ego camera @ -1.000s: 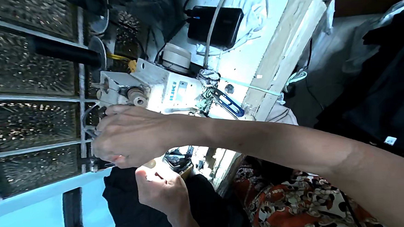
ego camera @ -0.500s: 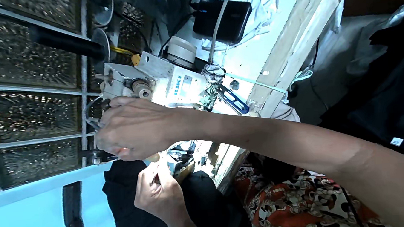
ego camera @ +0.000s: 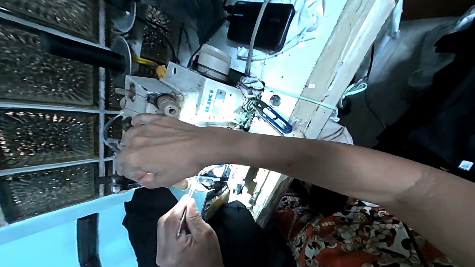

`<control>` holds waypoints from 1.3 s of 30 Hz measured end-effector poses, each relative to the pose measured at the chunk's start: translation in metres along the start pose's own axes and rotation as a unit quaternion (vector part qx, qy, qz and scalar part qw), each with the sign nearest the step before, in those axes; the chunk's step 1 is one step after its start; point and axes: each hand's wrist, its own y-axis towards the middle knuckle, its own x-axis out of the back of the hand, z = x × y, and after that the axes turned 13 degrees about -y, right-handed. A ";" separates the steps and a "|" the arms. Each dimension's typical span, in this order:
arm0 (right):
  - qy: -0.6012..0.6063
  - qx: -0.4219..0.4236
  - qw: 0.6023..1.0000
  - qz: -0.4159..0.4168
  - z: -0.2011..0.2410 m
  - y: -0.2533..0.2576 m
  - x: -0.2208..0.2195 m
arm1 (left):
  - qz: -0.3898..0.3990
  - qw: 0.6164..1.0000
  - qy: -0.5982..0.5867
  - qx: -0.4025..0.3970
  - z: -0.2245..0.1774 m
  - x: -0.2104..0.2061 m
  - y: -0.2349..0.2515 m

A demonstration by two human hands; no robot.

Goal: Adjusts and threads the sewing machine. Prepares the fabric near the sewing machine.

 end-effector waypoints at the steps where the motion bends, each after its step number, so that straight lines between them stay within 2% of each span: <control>1: -0.001 0.002 1.000 -0.006 -0.001 0.000 -0.001 | 0.008 1.000 0.016 -0.018 -0.003 -0.001 -0.001; 10: 0.004 0.001 1.000 -0.026 0.002 -0.002 0.001 | 0.131 0.974 0.122 -0.137 -0.009 -0.003 -0.017; 17: 0.002 -0.005 0.999 -0.037 0.004 -0.001 0.001 | 0.234 0.928 0.169 -0.234 -0.003 0.012 0.002; 21: 0.008 -0.012 0.999 -0.029 0.003 0.000 -0.001 | 0.274 0.910 0.192 -0.244 0.000 0.009 0.013; 28: 0.006 -0.016 1.000 -0.017 0.004 0.000 0.002 | 0.275 0.902 0.214 -0.256 0.002 0.007 0.022; 32: 0.009 -0.019 1.000 -0.010 0.005 0.000 0.003 | 0.239 0.921 0.174 -0.255 0.010 0.007 0.019; 39: 0.011 -0.021 1.000 -0.014 0.006 -0.001 0.004 | 0.203 0.951 0.114 -0.202 0.000 0.022 0.012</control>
